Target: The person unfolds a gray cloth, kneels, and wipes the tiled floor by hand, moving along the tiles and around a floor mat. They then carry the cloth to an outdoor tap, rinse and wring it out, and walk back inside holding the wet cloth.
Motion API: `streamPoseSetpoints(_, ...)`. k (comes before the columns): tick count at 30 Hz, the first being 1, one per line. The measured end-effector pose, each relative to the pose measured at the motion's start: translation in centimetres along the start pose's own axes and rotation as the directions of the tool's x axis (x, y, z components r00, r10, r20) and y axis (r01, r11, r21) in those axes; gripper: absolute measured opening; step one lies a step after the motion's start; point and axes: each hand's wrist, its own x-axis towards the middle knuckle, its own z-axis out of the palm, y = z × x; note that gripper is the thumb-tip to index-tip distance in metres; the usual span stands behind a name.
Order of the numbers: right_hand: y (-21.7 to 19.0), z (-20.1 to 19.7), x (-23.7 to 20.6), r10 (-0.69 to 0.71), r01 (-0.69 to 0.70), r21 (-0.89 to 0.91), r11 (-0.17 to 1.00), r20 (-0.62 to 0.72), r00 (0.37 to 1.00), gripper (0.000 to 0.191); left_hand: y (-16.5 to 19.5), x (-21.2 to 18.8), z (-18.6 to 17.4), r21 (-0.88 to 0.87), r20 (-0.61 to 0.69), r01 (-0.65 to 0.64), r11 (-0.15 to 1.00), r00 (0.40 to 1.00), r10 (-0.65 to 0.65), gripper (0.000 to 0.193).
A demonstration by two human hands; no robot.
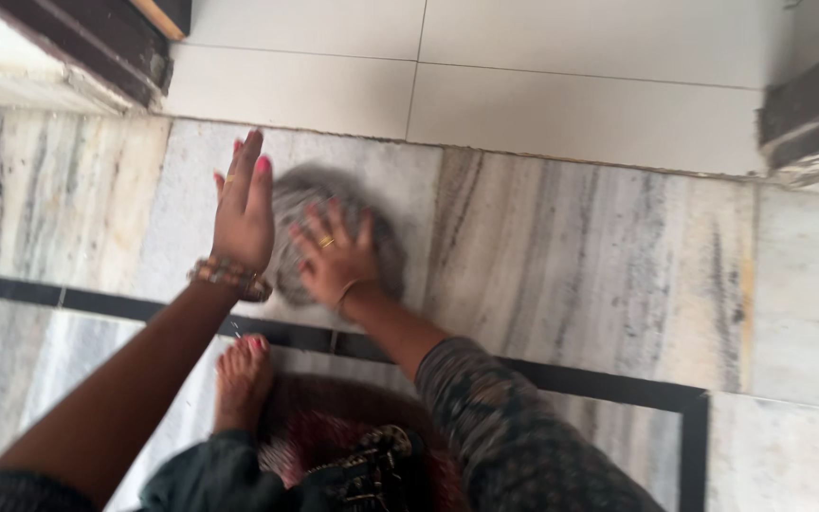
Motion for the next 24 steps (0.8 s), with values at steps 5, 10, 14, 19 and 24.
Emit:
streamPoseSetpoints(5, 10.3, -4.1, -5.6, 0.195, -0.194, -0.143, 0.971, -0.005, 0.981, 0.063, 6.7, -3.1, -1.4, 0.133, 0.042, -0.136, 0.982, 0.990, 0.131, 0.062)
streamPoseSetpoints(10, 18.8, -8.3, -15.7, 0.563, -0.544, -0.262, 0.797, 0.000, 0.826, 0.067, 11.8, -4.7, -4.4, 0.211, 0.007, -0.219, 0.953, 0.975, 0.222, 0.063)
streamPoseSetpoints(14, 23.4, -9.5, -23.7, 0.675, -0.667, -0.325, 0.670, -0.106, 0.730, 0.068, 9.3, -6.4, -5.0, 0.242, -0.005, -0.186, 0.952, 0.981, 0.193, 0.065)
streamPoseSetpoints(19, 22.9, -8.8, -27.6, 0.790, -0.765, -0.342, 0.546, -0.094, 0.606, 0.066, -1.6, -13.0, -9.0, 0.278, 0.130, -0.093, 0.956, 0.990, 0.059, 0.069)
streamPoseSetpoints(24, 15.5, -6.3, -25.7, 0.720, -0.672, -0.382, 0.634, -0.025, 0.693, 0.064, -15.3, -20.5, -15.2, 0.489, 0.149, 0.083, 0.868, 0.973, -0.177, 0.072)
